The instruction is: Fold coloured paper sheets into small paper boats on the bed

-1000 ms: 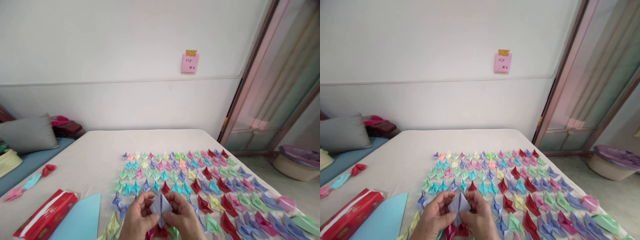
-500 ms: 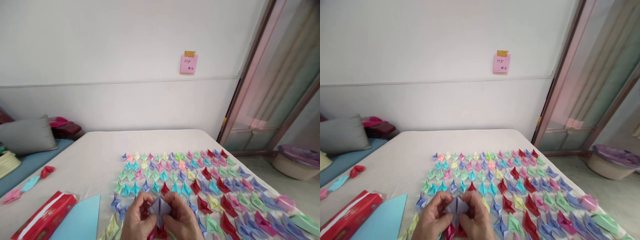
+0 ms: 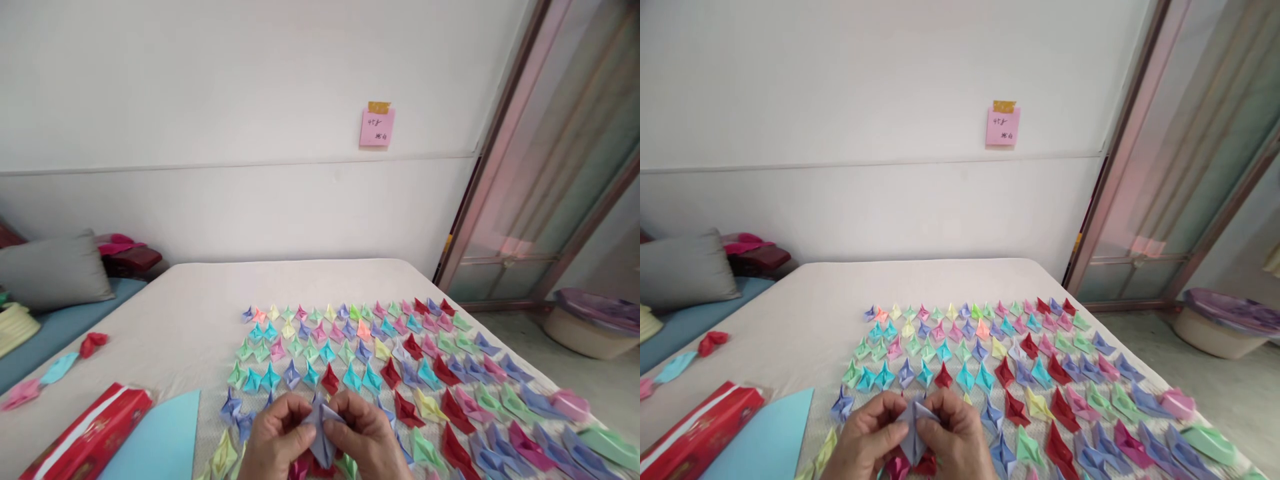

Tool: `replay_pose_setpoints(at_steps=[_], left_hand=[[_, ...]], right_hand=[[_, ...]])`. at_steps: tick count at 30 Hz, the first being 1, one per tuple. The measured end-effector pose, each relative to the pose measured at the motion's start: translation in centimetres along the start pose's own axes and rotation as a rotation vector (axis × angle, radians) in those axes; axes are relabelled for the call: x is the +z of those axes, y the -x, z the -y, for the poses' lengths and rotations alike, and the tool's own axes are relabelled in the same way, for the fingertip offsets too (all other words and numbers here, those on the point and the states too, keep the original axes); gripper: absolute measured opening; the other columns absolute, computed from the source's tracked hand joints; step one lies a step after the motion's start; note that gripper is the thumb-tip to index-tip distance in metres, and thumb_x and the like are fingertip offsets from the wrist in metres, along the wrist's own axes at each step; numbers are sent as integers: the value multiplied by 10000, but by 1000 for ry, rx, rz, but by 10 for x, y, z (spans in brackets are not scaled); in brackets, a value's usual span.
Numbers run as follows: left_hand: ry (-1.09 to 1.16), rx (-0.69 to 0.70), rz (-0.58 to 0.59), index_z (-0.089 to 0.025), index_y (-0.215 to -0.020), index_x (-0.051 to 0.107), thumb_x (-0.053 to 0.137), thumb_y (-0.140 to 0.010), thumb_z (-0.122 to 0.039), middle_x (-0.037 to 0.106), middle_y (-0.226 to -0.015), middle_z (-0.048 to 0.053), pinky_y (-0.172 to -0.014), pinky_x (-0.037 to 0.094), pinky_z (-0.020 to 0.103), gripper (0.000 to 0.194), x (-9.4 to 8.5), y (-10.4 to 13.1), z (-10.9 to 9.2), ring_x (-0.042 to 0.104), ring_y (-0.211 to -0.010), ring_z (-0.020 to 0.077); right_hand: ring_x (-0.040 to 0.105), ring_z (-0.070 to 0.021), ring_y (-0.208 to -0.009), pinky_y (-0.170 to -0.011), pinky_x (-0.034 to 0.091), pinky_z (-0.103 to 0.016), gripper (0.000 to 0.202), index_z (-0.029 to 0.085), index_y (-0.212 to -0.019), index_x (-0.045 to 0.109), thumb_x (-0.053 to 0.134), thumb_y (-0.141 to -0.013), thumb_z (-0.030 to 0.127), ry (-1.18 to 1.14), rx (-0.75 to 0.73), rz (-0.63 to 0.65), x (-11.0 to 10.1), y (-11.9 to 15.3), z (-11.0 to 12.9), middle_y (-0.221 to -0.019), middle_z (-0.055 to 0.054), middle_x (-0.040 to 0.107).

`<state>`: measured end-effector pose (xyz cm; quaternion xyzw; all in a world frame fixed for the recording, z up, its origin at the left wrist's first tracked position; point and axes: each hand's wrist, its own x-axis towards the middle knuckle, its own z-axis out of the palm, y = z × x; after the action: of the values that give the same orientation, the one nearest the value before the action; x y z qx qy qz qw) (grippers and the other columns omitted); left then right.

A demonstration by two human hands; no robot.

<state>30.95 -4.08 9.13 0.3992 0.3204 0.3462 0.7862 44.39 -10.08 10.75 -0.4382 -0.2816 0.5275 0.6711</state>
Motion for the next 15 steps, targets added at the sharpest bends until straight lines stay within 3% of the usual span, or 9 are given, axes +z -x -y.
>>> replay_pose_setpoints(at_steps=[4, 10, 13, 15], left_hand=[[-65, 65, -111, -164, -674, 693, 857, -563, -315, 600, -570, -30, -554, 406, 233, 250, -1, -2, 7, 518, -553, 128], [-148, 201, -138, -180, -594, 701, 833, -584, -259, 573, -550, -43, -538, 363, 217, 154, 7, 5, -6, 485, -526, 118], [-247, 322, -158, -184, -522, 713, 813, -588, -217, 619, -626, -18, -576, 393, 222, 124, 10, 8, -12, 537, -584, 141], [-348, 377, -151, -198, -517, 727, 781, -610, -178, 647, -670, -5, -616, 416, 229, 109, 10, 10, -15, 571, -624, 159]], right_hand=[[470, -77, -360, -386, 343, -189, 325, 162, -602, 662, 866, -593, 416, 45, -17, -8, -1, 1, -1, -402, 70, 535], [544, -101, -369, -412, 399, -206, 150, 197, -697, 801, 826, -641, 334, 58, -3, -31, -5, 4, -1, -415, 25, 624], [544, -99, -363, -416, 397, -207, 50, 207, -594, 787, 797, -629, 241, 58, -25, -34, -6, 4, 0, -411, 30, 615], [536, -92, -357, -420, 392, -205, 95, 197, -517, 757, 763, -610, 181, 52, -39, -29, -7, 4, 0, -407, 34, 606]])
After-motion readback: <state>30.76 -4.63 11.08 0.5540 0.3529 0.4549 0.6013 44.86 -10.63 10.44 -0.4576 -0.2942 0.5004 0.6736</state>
